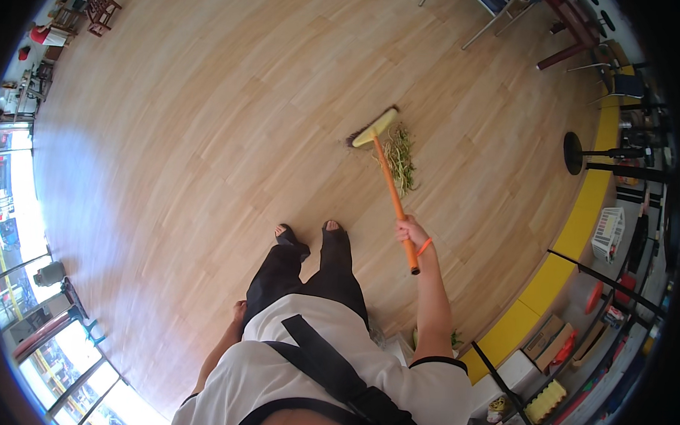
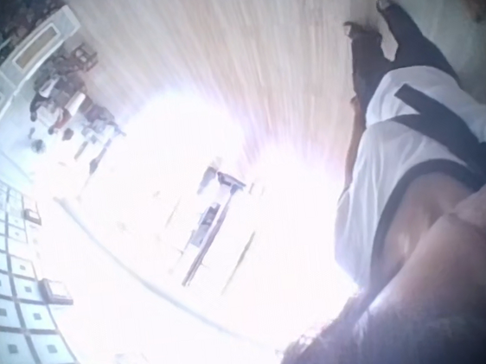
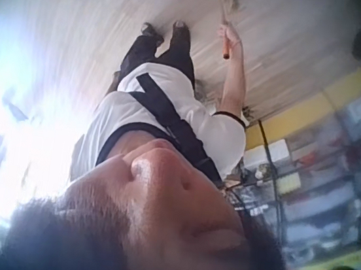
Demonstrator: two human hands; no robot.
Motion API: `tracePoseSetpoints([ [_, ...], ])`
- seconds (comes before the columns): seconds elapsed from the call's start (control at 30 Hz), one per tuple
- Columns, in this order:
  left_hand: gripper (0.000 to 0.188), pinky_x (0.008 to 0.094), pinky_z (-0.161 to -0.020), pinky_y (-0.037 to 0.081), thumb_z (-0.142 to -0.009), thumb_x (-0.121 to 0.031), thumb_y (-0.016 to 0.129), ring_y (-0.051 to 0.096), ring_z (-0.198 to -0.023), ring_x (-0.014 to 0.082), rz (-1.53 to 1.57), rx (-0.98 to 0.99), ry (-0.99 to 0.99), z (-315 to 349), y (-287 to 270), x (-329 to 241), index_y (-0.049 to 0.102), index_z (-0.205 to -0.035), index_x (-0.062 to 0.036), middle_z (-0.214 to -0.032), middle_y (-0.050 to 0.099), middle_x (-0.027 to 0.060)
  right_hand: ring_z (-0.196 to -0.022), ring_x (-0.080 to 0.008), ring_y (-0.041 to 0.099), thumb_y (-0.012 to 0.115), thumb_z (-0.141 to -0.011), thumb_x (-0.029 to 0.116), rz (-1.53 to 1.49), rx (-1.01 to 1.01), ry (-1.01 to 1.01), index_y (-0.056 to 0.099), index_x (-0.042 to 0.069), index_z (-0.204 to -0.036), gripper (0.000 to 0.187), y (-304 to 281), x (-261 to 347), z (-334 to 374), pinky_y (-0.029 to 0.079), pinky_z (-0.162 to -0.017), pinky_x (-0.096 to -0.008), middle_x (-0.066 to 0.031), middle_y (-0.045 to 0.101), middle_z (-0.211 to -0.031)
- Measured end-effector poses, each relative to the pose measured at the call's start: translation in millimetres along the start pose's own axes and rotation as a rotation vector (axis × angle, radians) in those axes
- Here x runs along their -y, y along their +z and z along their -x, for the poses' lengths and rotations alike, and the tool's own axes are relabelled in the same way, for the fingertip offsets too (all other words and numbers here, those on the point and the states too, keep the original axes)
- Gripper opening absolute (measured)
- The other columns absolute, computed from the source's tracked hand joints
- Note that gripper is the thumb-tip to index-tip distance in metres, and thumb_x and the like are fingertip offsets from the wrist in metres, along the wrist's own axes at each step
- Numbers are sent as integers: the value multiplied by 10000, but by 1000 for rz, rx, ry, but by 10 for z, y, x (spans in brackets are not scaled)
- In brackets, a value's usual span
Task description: The person sweeps debris from the floor into a dustpan using a broom and then empties the contents into a bin.
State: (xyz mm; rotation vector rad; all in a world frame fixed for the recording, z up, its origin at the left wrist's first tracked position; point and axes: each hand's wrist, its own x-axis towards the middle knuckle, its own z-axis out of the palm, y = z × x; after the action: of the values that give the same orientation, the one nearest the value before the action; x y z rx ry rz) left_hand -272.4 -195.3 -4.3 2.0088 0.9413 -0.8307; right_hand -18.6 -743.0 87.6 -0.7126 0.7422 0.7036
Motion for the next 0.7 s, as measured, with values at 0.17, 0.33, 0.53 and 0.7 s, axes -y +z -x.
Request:
tracePoseSetpoints([
  [0.17,300,253,-650,386,-735,-262,414,488,-729,156,91,2,58,486,42,126,512,-831,5,-784,525,104,-345,-18,295,422,-708,53,136,128,152,306,100,-623,151,587,-388,-92,245,-295,-146,43,311,-496],
  [0.33,324,251,-650,386,-731,-291,411,492,-743,166,124,-33,105,770,61,139,527,-823,-3,-801,524,115,-347,-23,309,417,-719,56,100,282,395,324,59,-665,108,838,-711,-980,257,-296,-134,11,336,-508],
  [0.53,310,237,-646,384,-740,-266,413,483,-730,145,161,-51,84,813,98,188,509,-847,9,-779,524,95,-351,-33,324,421,-728,77,339,296,614,342,37,-672,105,580,-721,-1316,273,-305,-129,9,344,-507],
  [0.7,294,226,-631,380,-761,-248,411,466,-689,119,224,-24,11,781,174,150,496,-862,14,-748,523,65,-359,-22,324,448,-735,117,358,149,478,356,44,-682,129,-347,-318,-640,276,-307,-134,23,350,-482],
])
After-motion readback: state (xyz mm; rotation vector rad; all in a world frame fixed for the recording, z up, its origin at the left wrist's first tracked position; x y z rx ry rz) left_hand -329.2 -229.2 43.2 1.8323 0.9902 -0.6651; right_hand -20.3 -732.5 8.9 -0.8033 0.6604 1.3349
